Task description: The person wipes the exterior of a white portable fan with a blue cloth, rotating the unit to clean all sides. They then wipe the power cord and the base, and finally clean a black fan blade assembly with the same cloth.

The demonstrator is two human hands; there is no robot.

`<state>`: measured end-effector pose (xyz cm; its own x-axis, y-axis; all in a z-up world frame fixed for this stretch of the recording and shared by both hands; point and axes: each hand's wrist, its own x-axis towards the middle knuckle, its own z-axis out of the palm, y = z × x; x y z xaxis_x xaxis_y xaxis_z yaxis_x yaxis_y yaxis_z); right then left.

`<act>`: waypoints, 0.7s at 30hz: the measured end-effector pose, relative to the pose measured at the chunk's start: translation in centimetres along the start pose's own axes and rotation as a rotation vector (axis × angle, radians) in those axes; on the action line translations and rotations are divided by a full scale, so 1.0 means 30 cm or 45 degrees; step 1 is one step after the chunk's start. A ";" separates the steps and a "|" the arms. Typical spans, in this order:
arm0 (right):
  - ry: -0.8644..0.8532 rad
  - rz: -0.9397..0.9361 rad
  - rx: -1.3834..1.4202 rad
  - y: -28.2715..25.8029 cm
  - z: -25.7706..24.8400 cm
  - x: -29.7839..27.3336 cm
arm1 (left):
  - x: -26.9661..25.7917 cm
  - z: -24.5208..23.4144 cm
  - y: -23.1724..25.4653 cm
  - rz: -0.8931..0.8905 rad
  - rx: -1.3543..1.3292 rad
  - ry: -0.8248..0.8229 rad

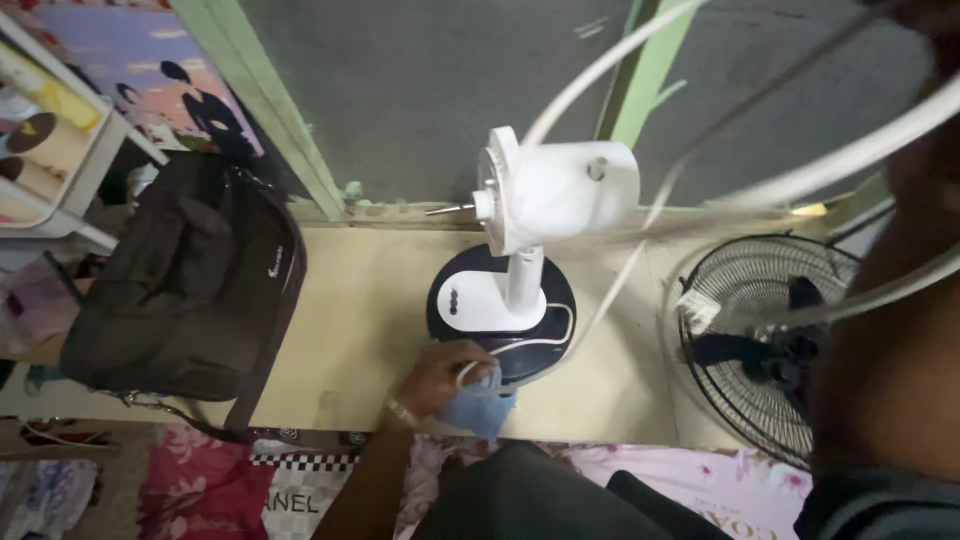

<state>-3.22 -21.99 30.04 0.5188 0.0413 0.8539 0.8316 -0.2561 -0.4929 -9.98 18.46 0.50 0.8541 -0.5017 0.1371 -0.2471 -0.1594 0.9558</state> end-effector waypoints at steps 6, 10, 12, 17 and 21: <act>-0.025 0.068 -0.089 0.046 -0.197 -0.092 | 0.085 0.087 0.037 0.183 0.038 -0.343; -0.089 0.106 -0.166 0.044 -0.237 -0.146 | 0.128 0.178 0.059 0.202 0.108 -0.350; -0.095 0.129 -0.243 0.037 -0.229 -0.171 | 0.144 0.214 0.069 0.164 0.163 -0.312; -0.180 0.150 -0.699 0.033 -0.150 -0.238 | 0.193 0.296 0.044 0.180 0.256 -0.154; -0.191 0.369 -0.852 0.058 -0.074 -0.314 | 0.243 0.330 -0.043 0.289 0.294 -0.089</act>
<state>-7.09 -24.96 21.51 0.7606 0.0018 0.6493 0.3833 -0.8084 -0.4467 -7.98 6.59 -2.30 0.7342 -0.6020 0.3139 -0.5312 -0.2214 0.8178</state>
